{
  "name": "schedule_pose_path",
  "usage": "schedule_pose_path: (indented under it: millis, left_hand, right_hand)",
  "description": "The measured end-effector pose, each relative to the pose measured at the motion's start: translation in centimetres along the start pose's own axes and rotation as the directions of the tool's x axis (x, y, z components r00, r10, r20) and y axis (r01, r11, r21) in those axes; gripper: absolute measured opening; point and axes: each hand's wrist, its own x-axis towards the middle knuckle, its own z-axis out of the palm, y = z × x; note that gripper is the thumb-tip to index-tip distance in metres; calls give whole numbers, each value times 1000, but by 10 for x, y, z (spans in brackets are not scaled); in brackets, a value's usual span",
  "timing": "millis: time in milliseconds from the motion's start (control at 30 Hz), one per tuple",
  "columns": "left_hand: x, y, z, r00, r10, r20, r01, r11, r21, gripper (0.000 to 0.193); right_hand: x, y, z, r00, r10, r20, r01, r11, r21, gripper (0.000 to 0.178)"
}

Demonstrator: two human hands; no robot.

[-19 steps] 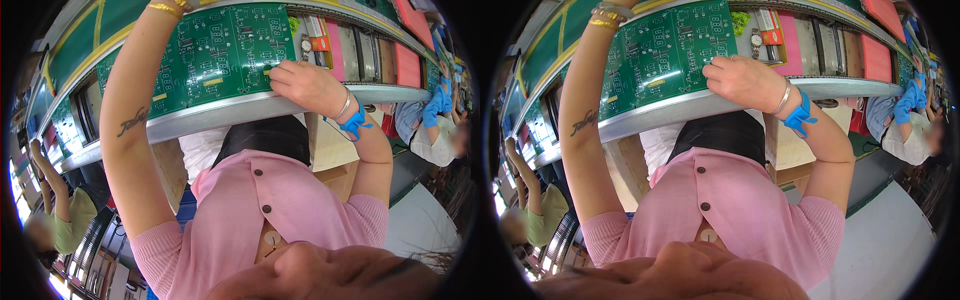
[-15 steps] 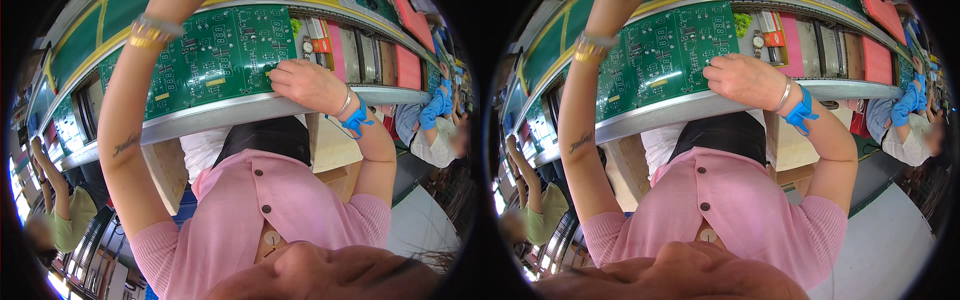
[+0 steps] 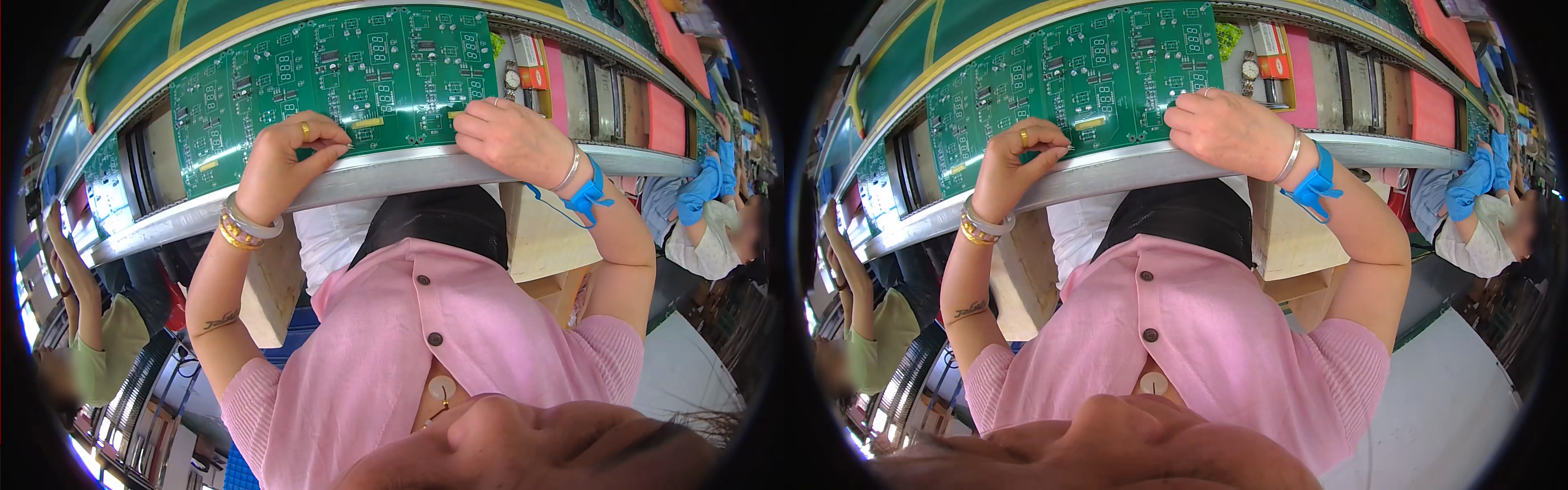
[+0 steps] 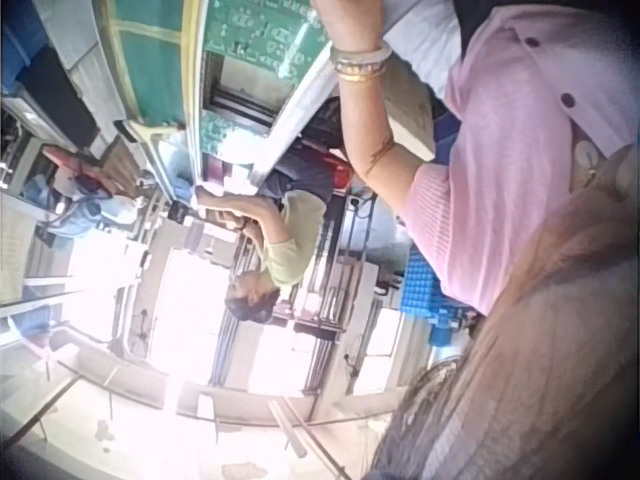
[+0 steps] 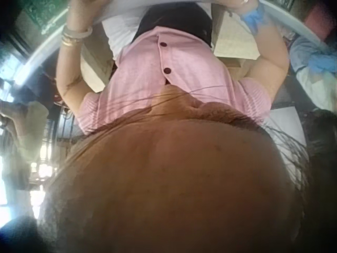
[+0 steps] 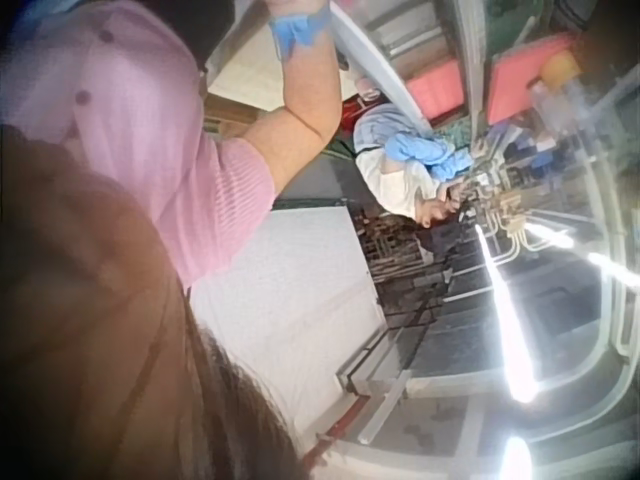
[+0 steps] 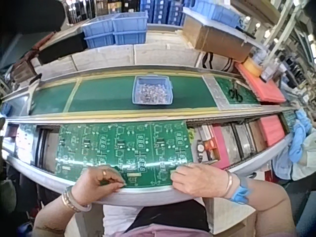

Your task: The person assembles circuit boards on an assembly line by taking small electronic components from a container and inserting them into the boards by hand, sliding each board along the conveyor line.

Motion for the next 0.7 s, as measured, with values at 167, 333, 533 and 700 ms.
schedule_pose_path:
  millis: [167, 333, 533, 700]
  left_hand:
    - [5, 3, 7, 997, 83, -11, -82, 996, 24, 11]
    - [-10, -6, 12, 997, 56, -59, -47, 989, 138, 12]
    - [10, 8, 20, 989, 146, -12, -135, 941, 311, 12]
    - [14, 9, 24, 968, 250, 19, -236, 882, 408, 12]
  right_hand:
    - [9, 19, -12, 996, 92, -19, -87, 979, 184, 14]
    - [98, 66, -27, 861, 154, -484, -247, 960, -133, 12]
    - [143, 141, -3, 876, 376, -302, -477, 766, -430, 16]
    - [158, 160, 21, 838, 402, -369, -528, 766, -367, 18]
